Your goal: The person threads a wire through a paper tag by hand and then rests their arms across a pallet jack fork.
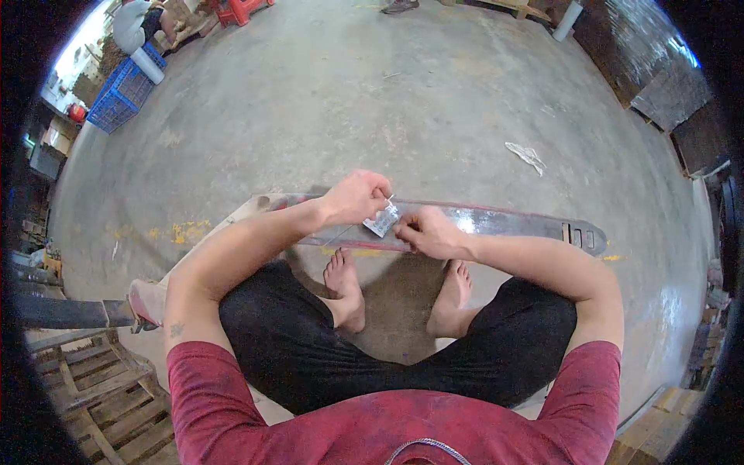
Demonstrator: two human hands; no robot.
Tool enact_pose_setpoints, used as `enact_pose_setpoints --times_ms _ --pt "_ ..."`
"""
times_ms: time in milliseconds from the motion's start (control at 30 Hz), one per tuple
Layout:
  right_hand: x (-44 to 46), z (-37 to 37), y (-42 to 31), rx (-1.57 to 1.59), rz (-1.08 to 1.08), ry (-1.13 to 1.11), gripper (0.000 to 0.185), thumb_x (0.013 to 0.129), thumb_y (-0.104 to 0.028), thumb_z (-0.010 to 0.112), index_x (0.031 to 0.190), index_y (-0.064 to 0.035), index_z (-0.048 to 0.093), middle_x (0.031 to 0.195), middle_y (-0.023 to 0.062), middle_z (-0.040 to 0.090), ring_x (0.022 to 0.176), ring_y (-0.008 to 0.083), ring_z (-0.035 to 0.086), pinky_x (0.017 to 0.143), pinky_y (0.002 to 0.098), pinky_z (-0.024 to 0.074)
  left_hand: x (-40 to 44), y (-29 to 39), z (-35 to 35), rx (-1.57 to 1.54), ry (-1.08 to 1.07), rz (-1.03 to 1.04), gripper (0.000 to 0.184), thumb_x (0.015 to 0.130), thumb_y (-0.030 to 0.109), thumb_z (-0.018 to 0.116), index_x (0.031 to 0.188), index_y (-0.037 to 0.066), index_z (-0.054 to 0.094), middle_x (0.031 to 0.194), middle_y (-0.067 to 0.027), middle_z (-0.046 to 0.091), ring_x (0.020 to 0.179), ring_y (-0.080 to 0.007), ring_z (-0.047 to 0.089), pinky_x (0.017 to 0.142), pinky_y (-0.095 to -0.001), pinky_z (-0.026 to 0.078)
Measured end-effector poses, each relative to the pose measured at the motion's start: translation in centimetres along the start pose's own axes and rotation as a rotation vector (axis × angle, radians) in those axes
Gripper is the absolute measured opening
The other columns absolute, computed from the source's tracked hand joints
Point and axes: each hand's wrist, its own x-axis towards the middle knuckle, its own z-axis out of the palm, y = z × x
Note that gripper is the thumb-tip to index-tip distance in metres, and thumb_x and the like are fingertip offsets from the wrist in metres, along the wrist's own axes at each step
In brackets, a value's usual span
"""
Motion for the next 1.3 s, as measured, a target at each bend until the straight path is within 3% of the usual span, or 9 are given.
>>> enact_pose_setpoints --times_ms 167,300,433,533,767,867,1067,1300 --pt "-0.2 -0.4 -0.3 -0.112 0.053 -0.218 0.022 0.089 -0.018 0.063 0.096 0.0003 0.073 0.081 0.0235 0.07 0.079 0.0365 0.07 0.074 0.0452 0.0541 -0.1 -0.6 0.0 0.016 -0.017 0.007 0.025 0.088 0.01 0.065 0.11 -0.002 0.069 0.08 -0.0123 0.074 0.068 -0.0178 0.073 0.067 -0.0339 0.057" --pt "-0.1 1.2 2.4 -0.352 -0.111 -0.379 0.021 0.082 -0.012 0.059 0.094 -0.0022 0.073 0.09 0.0261 0.07 0.088 0.0441 0.068 0.077 0.0499 0.0544 -0.1 -1.8 0.2 -0.075 -0.018 -0.01 0.031 0.088 0.009 0.064 0.118 0.0 0.068 0.079 -0.0097 0.073 0.069 -0.017 0.072 0.067 -0.0334 0.057" --pt "0.6 1.7 3.8 -0.485 -0.174 -0.532 0.022 0.085 -0.014 0.061 0.102 -0.0048 0.071 0.085 0.0208 0.07 0.084 0.0398 0.069 0.075 0.048 0.0534 -0.4 -1.5 0.1 -0.029 -0.027 0.027 0.033 0.088 0.009 0.064 0.121 0.001 0.067 0.078 -0.008 0.071 0.069 -0.0157 0.071 0.067 -0.033 0.056" --pt "-0.2 0.4 5.4 -0.404 -0.161 -0.508 0.022 0.084 -0.017 0.061 0.091 0.0006 0.072 0.089 0.0271 0.07 0.088 0.045 0.068 0.075 0.0517 0.0542 1.0 -0.3 1.2 0.008 -0.028 0.035 0.026 0.092 0.003 0.066 0.117 0.001 0.07 0.077 -0.0042 0.068 0.068 -0.0104 0.067 0.063 -0.0285 0.054" --pt "-0.2 0.8 5.1 -0.565 -0.145 -0.562 0.026 0.088 -0.025 0.064 0.092 0.0001 0.072 0.093 0.0261 0.071 0.094 0.0453 0.068 0.079 0.0523 0.0549 1.1 -0.4 1.6 -0.078 -0.001 0.011 0.015 0.092 0.007 0.068 0.104 -0.001 0.071 0.078 -0.006 0.07 0.069 -0.0111 0.067 0.062 -0.0294 0.054" --pt "-0.1 1.4 6.0 -0.627 -0.167 -0.564 0.023 0.089 -0.023 0.062 0.1 -0.0031 0.066 0.089 0.0239 0.069 0.091 0.0447 0.067 0.078 0.0528 0.0533 1.3 -0.3 1.7 -0.108 0.004 -0.012 0.013 0.092 0.008 0.068 0.101 -0.003 0.07 0.079 -0.0066 0.071 0.069 -0.0109 0.067 0.062 -0.0293 0.054" --pt "-0.3 1.1 5.1 -0.691 -0.122 -0.611 0.035 0.092 -0.03 0.062 0.098 0.0026 0.072 0.098 0.0264 0.072 0.098 0.0431 0.07 0.084 0.05 0.0564 1.9 -0.7 1.8 -0.069 0.018 0.041 0.014 0.094 0.009 0.068 0.099 -0.004 0.067 0.082 -0.0073 0.073 0.072 -0.0113 0.068 0.064 -0.0287 0.054" --pt "-0.5 0.4 2.6 -0.596 -0.001 -0.417 0.042 0.097 -0.038 0.06 0.1 0.002 0.071 0.1 0.0272 0.071 0.099 0.0429 0.069 0.085 0.051 0.0553 0.9 1.6 1.3 -0.396 -0.041 -0.053 0.016 0.098 0.012 0.066 0.1 -0.004 0.062 0.087 -0.0123 0.072 0.079 -0.0173 0.072 0.068 -0.0299 0.06"
